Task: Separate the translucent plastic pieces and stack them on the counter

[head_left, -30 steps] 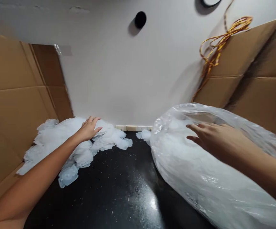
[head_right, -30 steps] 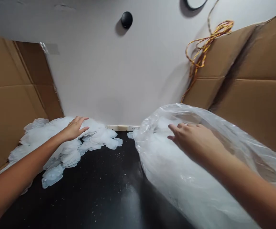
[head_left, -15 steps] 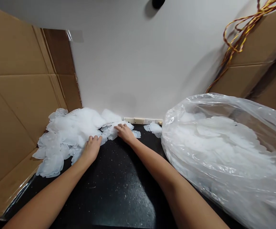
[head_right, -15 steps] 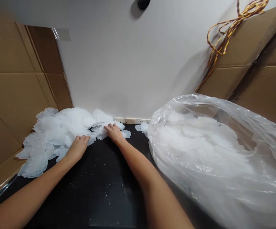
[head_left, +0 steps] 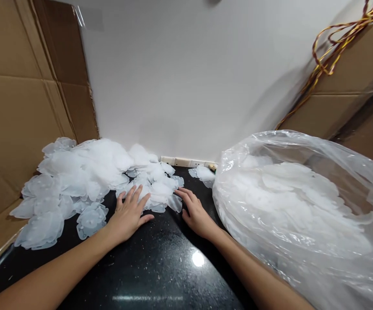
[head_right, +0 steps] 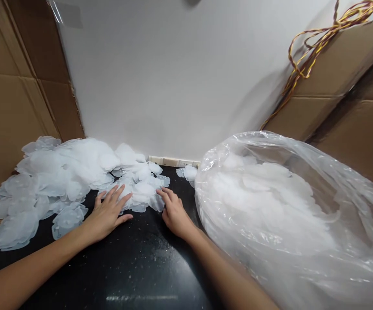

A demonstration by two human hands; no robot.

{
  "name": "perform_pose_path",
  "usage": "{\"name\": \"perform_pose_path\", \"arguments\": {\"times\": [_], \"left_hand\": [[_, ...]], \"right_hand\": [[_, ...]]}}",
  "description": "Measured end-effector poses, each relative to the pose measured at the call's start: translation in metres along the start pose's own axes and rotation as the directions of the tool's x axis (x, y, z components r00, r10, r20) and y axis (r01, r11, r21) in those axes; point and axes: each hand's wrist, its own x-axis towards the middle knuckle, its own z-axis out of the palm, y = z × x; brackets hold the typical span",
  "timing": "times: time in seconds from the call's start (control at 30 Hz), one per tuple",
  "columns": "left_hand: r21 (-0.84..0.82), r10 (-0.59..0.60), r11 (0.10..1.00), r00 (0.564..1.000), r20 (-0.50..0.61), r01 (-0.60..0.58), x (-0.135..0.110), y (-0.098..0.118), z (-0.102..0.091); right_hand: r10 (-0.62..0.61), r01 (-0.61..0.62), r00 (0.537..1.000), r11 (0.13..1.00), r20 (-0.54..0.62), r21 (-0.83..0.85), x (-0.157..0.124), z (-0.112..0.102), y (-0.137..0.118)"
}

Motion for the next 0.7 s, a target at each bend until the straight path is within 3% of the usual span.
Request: {"name": "perform_pose_path", "arguments": {"times": [0.1,0.17,0.27,0.4,0.5,0.57,0.63,0.7], "left_hand": [[-0.077,0.022,0.997,0.998,-0.066,-0.027,0.008,0.005,-0.010],[-0.143,0.028,0.989,0.997,-0.078,-0.039,0.018,0.011,-0.017],[-0.195,0.018,0.981,1.000,-0.010,-0.019,0.046,0.023,-0.022],[-0.153,-0.094,0.982,0.991,0.096,0.108,0.092,0.034,-0.020],[-0.155,-0.112,0.980,0.991,0.080,0.123,0.113,0.040,-0.026],[-0.158,-0.094,0.983,0.995,0.032,0.098,0.114,0.045,-0.033],[-0.202,-0.084,0.976,0.996,-0.019,0.078,0.105,0.050,-0.041],[-0.412,-0.130,0.906,0.990,-0.046,0.100,0.088,0.051,-0.045]], "right_hand": [[0.122,-0.106,0.989,0.979,-0.079,0.175,0.005,0.001,0.009],[0.167,-0.148,0.982,0.968,-0.085,0.202,0.008,0.006,0.011],[0.198,-0.183,0.974,0.974,-0.109,0.137,0.011,0.014,0.010],[0.271,-0.269,0.958,0.962,-0.096,0.040,0.015,0.016,0.008],[0.302,-0.281,0.951,0.932,-0.064,0.227,0.017,0.009,0.009],[0.302,-0.248,0.953,0.822,-0.024,0.513,0.017,0.002,0.009],[0.318,-0.225,0.948,0.614,0.024,0.757,0.017,-0.003,0.010],[0.356,-0.233,0.933,0.490,0.052,0.840,0.016,-0.005,0.011]]}}
